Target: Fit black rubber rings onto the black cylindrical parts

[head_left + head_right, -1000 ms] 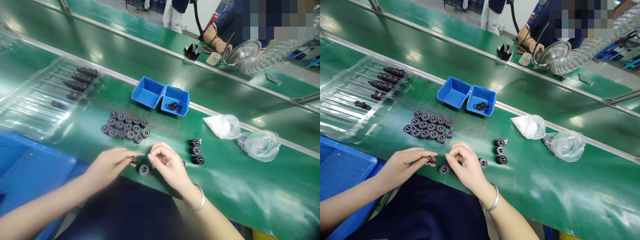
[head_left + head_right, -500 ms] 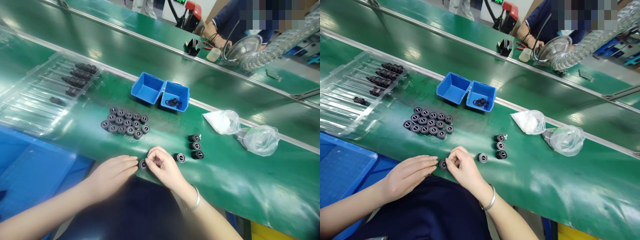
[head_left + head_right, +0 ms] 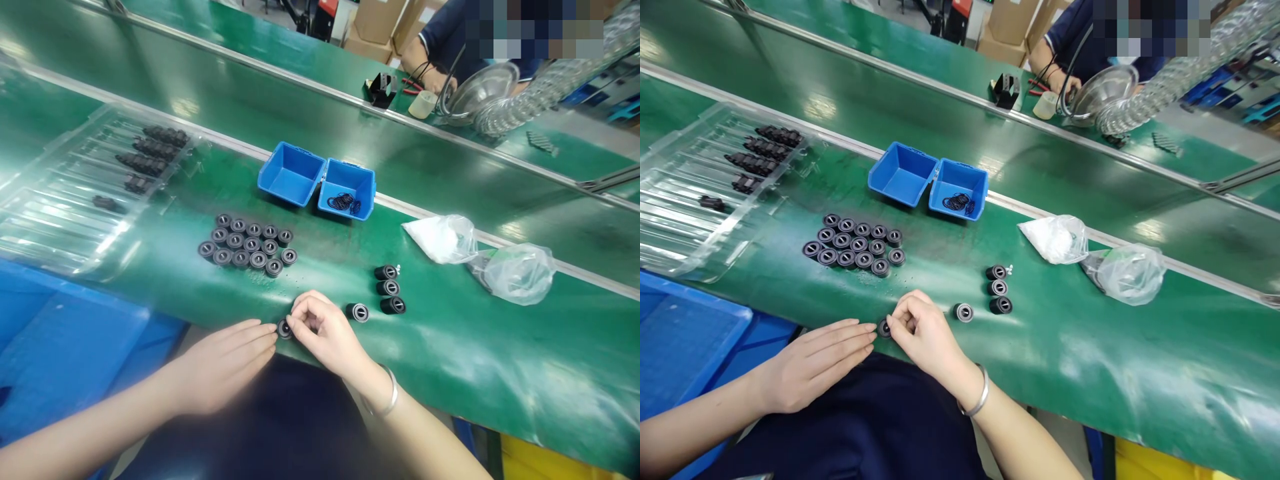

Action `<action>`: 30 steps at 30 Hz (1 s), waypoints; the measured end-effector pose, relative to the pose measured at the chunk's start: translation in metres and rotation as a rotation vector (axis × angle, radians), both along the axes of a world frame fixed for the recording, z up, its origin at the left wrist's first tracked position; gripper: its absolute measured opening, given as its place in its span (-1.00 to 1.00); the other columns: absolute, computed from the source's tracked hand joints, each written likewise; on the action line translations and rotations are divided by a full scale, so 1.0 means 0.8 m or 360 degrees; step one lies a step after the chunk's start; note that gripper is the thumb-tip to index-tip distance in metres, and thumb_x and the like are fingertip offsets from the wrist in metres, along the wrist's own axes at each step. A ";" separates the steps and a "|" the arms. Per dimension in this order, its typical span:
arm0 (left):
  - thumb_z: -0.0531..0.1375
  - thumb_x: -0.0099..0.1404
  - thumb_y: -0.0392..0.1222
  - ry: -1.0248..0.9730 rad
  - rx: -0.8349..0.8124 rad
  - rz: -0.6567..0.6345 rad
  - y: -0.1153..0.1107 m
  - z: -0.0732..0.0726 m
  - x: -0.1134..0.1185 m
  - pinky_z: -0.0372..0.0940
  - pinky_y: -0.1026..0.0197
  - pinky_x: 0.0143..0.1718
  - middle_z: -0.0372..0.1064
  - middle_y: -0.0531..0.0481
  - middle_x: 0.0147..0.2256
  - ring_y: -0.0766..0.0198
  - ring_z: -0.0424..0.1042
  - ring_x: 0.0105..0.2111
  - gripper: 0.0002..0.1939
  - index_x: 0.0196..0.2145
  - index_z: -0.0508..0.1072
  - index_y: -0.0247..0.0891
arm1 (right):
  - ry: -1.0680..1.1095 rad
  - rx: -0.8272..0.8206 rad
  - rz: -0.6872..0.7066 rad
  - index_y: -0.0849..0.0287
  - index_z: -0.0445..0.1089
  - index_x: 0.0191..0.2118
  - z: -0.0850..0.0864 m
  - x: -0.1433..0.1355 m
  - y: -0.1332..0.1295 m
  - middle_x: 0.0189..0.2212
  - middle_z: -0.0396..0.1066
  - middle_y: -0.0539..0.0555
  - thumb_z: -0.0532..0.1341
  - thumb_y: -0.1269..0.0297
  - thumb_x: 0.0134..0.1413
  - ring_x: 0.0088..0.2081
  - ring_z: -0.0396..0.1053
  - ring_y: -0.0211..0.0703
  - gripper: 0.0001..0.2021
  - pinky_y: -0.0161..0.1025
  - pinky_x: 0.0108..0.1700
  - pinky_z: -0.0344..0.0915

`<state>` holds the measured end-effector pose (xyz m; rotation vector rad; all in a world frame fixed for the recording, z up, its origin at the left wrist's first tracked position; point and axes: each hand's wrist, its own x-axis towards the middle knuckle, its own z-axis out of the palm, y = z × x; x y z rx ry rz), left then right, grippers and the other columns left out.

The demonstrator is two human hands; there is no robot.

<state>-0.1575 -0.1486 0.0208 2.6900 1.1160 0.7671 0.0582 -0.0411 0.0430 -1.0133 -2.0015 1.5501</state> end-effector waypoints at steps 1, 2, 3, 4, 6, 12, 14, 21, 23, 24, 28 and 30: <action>-0.04 0.35 -0.45 0.0007 0.0022 -0.0011 0.001 0.002 0.003 0.20 -0.07 0.25 0.40 -0.25 0.09 0.03 0.23 0.23 -0.59 0.10 0.37 -0.43 | 0.0000 -0.0001 0.0000 0.18 0.29 -0.40 0.000 0.000 0.000 -0.29 0.30 0.07 0.18 0.32 0.21 -0.40 0.25 -0.30 -0.85 -0.34 -0.40 0.26; -0.04 0.35 -0.44 0.0021 0.0042 -0.0018 0.003 0.005 0.006 0.19 -0.05 0.26 0.40 -0.26 0.10 0.04 0.22 0.24 -0.60 0.08 0.39 -0.44 | 0.0000 -0.0002 0.0002 0.17 0.29 -0.40 0.000 0.000 0.001 -0.29 0.30 0.07 0.18 0.31 0.21 -0.40 0.25 -0.30 -0.85 -0.34 -0.40 0.26; -0.04 0.34 -0.44 0.0044 0.0060 -0.0030 0.005 0.009 0.008 0.19 -0.04 0.26 0.40 -0.26 0.10 0.04 0.22 0.24 -0.61 0.06 0.40 -0.44 | 0.0000 -0.0002 0.0002 0.17 0.29 -0.40 -0.001 0.001 0.001 -0.29 0.30 0.07 0.18 0.31 0.21 -0.41 0.25 -0.31 -0.85 -0.34 -0.40 0.26; -0.03 0.34 -0.44 0.0077 0.0073 -0.0042 0.008 0.013 0.010 0.18 -0.02 0.26 0.40 -0.26 0.09 0.05 0.23 0.23 -0.62 0.04 0.41 -0.45 | 0.0001 -0.0004 -0.0003 0.17 0.29 -0.40 -0.001 0.001 0.000 -0.29 0.31 0.07 0.18 0.30 0.21 -0.41 0.25 -0.31 -0.84 -0.35 -0.41 0.27; -0.03 0.34 -0.43 0.0151 0.0088 -0.0072 0.012 0.019 0.011 0.19 0.01 0.25 0.43 -0.26 0.07 0.06 0.26 0.21 -0.63 0.02 0.43 -0.45 | -0.0001 -0.0052 -0.0024 0.17 0.28 -0.41 -0.003 0.002 0.000 -0.29 0.33 0.08 0.19 0.27 0.21 -0.42 0.28 -0.32 -0.83 -0.36 -0.42 0.28; 0.01 0.35 -0.42 0.0173 0.0050 -0.0121 0.017 0.023 0.007 0.14 -0.01 0.28 0.41 -0.24 0.09 0.07 0.24 0.23 -0.64 0.04 0.41 -0.44 | 0.0041 -0.0795 -0.0012 0.15 0.26 -0.19 -0.007 0.000 -0.002 -0.59 0.39 -0.06 0.19 0.04 0.20 -0.67 0.32 -0.31 -0.73 -0.41 -0.65 0.21; 0.02 0.35 -0.41 0.0153 0.0033 -0.0127 0.018 0.023 0.007 0.11 0.00 0.29 0.42 -0.21 0.08 0.09 0.27 0.21 -0.66 0.03 0.42 -0.42 | 0.0097 -0.0995 0.0035 0.17 0.26 -0.18 -0.006 -0.003 0.000 -0.65 0.40 -0.07 0.22 0.00 0.16 -0.71 0.33 -0.29 -0.68 -0.42 -0.68 0.22; 0.02 0.33 -0.44 0.0143 0.0039 -0.0092 0.018 0.020 0.006 0.06 0.04 0.31 0.46 -0.20 0.03 0.14 0.31 0.18 -0.66 0.00 0.44 -0.42 | 0.0189 -0.1155 -0.0038 0.23 0.37 -0.27 -0.004 -0.018 0.016 -0.58 0.44 -0.06 0.34 0.16 0.02 -0.70 0.30 -0.40 -0.74 -0.48 -0.68 0.22; 0.00 0.33 -0.44 0.0133 0.0040 -0.0051 0.018 0.018 0.006 0.04 0.05 0.32 0.48 -0.19 0.02 0.14 0.32 0.17 -0.66 -0.02 0.45 -0.41 | 0.0286 -0.1221 -0.0085 0.24 0.39 -0.27 -0.005 -0.020 0.018 -0.38 0.50 0.02 0.36 0.18 -0.02 -0.67 0.31 -0.43 -0.74 -0.47 -0.68 0.23; 0.00 0.33 -0.44 0.0118 0.0032 -0.0020 0.018 0.018 0.006 0.02 0.03 0.33 0.49 -0.18 0.00 0.13 0.32 0.17 -0.67 -0.03 0.46 -0.40 | 0.0327 -0.1257 -0.0107 0.24 0.40 -0.26 -0.006 -0.021 0.017 -0.34 0.50 0.04 0.36 0.18 -0.02 -0.65 0.31 -0.44 -0.74 -0.46 -0.67 0.24; 0.04 0.32 -0.43 0.0151 -0.0016 0.0054 0.018 0.019 0.007 -0.05 -0.07 0.33 0.48 -0.17 0.01 0.06 0.27 0.20 -0.70 -0.06 0.47 -0.37 | 0.0475 -0.1319 -0.0209 0.23 0.46 -0.20 -0.008 -0.020 0.006 -0.49 0.43 -0.02 0.32 0.20 0.06 -0.61 0.29 -0.41 -0.76 -0.43 -0.57 0.27; 0.05 0.32 -0.42 0.0201 -0.0009 0.0051 0.017 0.019 0.007 0.02 -0.02 0.29 0.46 -0.18 0.03 0.07 0.26 0.21 -0.70 -0.04 0.45 -0.37 | 0.0543 -0.1294 -0.0278 0.21 0.48 -0.15 -0.009 -0.019 -0.004 -0.37 0.50 0.05 0.31 0.21 0.09 -0.58 0.28 -0.41 -0.76 -0.39 -0.51 0.27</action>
